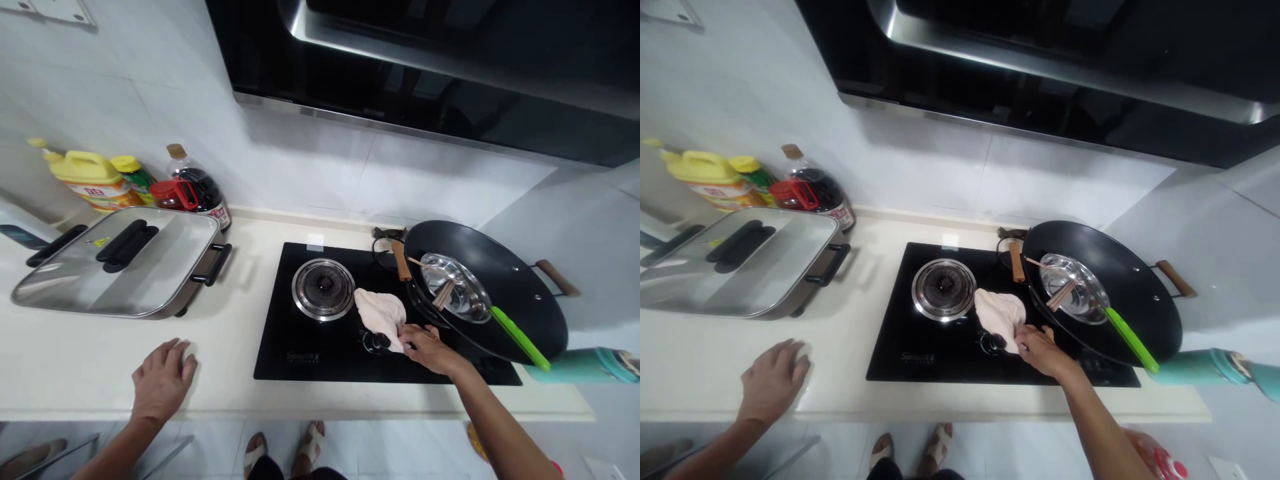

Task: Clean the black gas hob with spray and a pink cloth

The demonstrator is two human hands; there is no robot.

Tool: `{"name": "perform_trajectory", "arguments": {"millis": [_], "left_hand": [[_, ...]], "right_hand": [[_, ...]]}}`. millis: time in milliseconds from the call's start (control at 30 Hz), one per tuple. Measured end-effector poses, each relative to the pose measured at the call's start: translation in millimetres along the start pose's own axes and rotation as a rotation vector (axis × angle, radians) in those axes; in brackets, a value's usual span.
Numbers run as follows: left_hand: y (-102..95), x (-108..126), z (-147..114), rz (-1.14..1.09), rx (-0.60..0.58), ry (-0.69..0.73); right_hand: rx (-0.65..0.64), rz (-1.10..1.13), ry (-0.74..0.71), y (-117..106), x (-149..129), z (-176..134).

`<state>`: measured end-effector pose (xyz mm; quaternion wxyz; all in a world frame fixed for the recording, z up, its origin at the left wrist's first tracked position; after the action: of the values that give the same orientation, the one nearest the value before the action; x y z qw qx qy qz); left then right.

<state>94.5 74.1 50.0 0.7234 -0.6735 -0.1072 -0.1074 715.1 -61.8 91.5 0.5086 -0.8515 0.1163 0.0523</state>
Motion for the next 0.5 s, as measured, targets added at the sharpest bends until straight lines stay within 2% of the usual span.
{"name": "perform_trajectory", "arguments": {"millis": [133,233,367,500], "left_hand": [[0.6,1,0,-0.009,-0.007,0.01],[1.0,1,-1,-0.006,-0.01,0.011],[1.3,1,-1,0.003,-0.003,0.017],[3.1,0,0,-0.004,-0.03,0.003]], "right_hand": [[-0.009,-0.022,-0.042,1,-8,19],[0.004,-0.029,-0.022,3,-8,33],[0.056,-0.034,0.076,2,3,43],[0.088,-0.038,0.201,-11,8,64]]}}
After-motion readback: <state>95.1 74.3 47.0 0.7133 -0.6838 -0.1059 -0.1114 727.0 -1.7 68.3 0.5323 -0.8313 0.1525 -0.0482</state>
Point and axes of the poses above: each hand's wrist, its own z-axis towards the middle knuckle, its own y-axis out of the palm, x = y × z, the point moved 9 cm from there along z, towards the middle knuckle, and after that the axes turned 8 degrees about -z, right-handed, at the moved point
